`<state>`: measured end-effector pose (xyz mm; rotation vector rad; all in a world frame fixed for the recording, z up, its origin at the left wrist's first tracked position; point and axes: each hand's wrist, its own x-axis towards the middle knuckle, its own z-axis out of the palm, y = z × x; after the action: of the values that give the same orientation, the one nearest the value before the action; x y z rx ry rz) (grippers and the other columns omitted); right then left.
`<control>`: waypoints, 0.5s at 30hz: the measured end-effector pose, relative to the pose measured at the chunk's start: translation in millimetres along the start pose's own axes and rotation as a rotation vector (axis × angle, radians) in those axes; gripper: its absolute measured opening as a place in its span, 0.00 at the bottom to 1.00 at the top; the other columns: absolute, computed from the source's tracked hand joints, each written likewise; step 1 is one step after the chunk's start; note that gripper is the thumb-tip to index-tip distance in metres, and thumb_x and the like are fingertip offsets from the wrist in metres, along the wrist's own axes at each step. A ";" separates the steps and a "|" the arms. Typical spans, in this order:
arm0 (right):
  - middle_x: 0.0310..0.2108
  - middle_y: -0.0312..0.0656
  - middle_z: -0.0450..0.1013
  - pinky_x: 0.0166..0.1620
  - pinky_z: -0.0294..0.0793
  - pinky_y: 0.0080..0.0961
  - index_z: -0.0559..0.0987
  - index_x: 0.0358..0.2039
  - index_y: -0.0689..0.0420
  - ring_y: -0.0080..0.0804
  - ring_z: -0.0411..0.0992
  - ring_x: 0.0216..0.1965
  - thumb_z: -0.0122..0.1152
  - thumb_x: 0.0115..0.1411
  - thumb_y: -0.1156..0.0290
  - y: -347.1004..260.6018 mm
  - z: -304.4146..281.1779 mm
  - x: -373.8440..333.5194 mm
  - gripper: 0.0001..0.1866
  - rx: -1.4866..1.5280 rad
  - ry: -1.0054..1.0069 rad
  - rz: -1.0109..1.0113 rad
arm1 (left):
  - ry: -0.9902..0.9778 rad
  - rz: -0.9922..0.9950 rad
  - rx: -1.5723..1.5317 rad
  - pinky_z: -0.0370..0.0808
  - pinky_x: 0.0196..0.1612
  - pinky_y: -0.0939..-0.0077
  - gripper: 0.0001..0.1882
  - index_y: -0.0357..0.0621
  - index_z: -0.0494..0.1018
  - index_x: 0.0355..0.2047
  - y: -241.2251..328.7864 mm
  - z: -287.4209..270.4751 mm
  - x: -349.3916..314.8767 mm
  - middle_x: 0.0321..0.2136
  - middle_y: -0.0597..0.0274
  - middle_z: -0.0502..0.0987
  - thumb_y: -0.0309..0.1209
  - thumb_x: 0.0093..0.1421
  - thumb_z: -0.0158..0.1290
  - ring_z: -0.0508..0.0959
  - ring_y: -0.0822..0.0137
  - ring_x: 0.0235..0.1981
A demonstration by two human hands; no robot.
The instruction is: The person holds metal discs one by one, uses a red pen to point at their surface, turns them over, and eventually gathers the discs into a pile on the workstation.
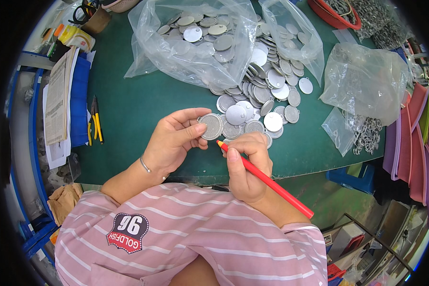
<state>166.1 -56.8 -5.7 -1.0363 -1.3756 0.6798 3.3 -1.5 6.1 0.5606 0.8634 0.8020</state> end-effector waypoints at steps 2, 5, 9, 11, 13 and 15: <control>0.24 0.41 0.71 0.35 0.63 0.27 0.68 0.29 0.60 0.31 0.66 0.27 0.51 0.56 0.78 0.2 0.2 0.3 0.01 -0.008 -0.008 0.003 | -0.002 0.007 0.017 0.75 0.31 0.82 0.16 0.36 0.70 0.45 0.2 -0.2 -0.2 0.27 0.64 0.75 0.24 0.56 0.54 0.75 0.74 0.25; 0.24 0.41 0.71 0.36 0.63 0.27 0.68 0.29 0.59 0.31 0.66 0.27 0.51 0.55 0.79 0.1 0.0 1.1 0.02 -0.029 -0.022 -0.012 | -0.002 0.018 0.042 0.75 0.31 0.82 0.16 0.36 0.70 0.45 0.2 0.6 -1.1 0.27 0.64 0.75 0.24 0.56 0.53 0.75 0.74 0.25; 0.24 0.40 0.71 0.36 0.63 0.28 0.69 0.28 0.59 0.32 0.66 0.27 0.52 0.55 0.79 0.5 -0.3 1.3 0.02 -0.079 -0.059 0.024 | -0.014 0.020 0.050 0.75 0.30 0.83 0.16 0.35 0.70 0.45 -0.1 -0.6 -0.9 0.28 0.63 0.75 0.24 0.56 0.54 0.75 0.74 0.25; 0.24 0.40 0.70 0.36 0.63 0.28 0.69 0.28 0.59 0.33 0.66 0.27 0.52 0.55 0.79 3.7 -2.9 0.2 0.02 -0.166 -0.129 0.072 | -0.037 0.028 0.037 0.75 0.30 0.83 0.16 0.35 0.70 0.45 3.5 4.7 -3.9 0.28 0.62 0.75 0.24 0.56 0.54 0.75 0.74 0.24; 0.24 0.40 0.70 0.36 0.64 0.28 0.69 0.27 0.59 0.33 0.66 0.27 0.52 0.55 0.79 4.6 -2.3 -4.2 0.02 -0.110 -0.082 0.086 | -0.049 0.037 0.027 0.75 0.30 0.82 0.16 0.35 0.70 0.45 5.4 6.1 -3.5 0.29 0.62 0.75 0.24 0.55 0.54 0.75 0.74 0.24; 0.25 0.42 0.71 0.37 0.65 0.28 0.70 0.30 0.60 0.34 0.67 0.28 0.52 0.55 0.79 5.2 -3.7 -5.2 0.02 -0.016 -0.023 0.080 | -0.051 0.043 0.021 0.75 0.29 0.82 0.16 0.35 0.70 0.45 6.1 3.2 -0.1 0.29 0.61 0.76 0.24 0.55 0.54 0.75 0.74 0.24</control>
<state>170.1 -59.8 -12.3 -1.1046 -1.3672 0.7429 3.6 1.6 12.2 0.6176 0.8162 0.8149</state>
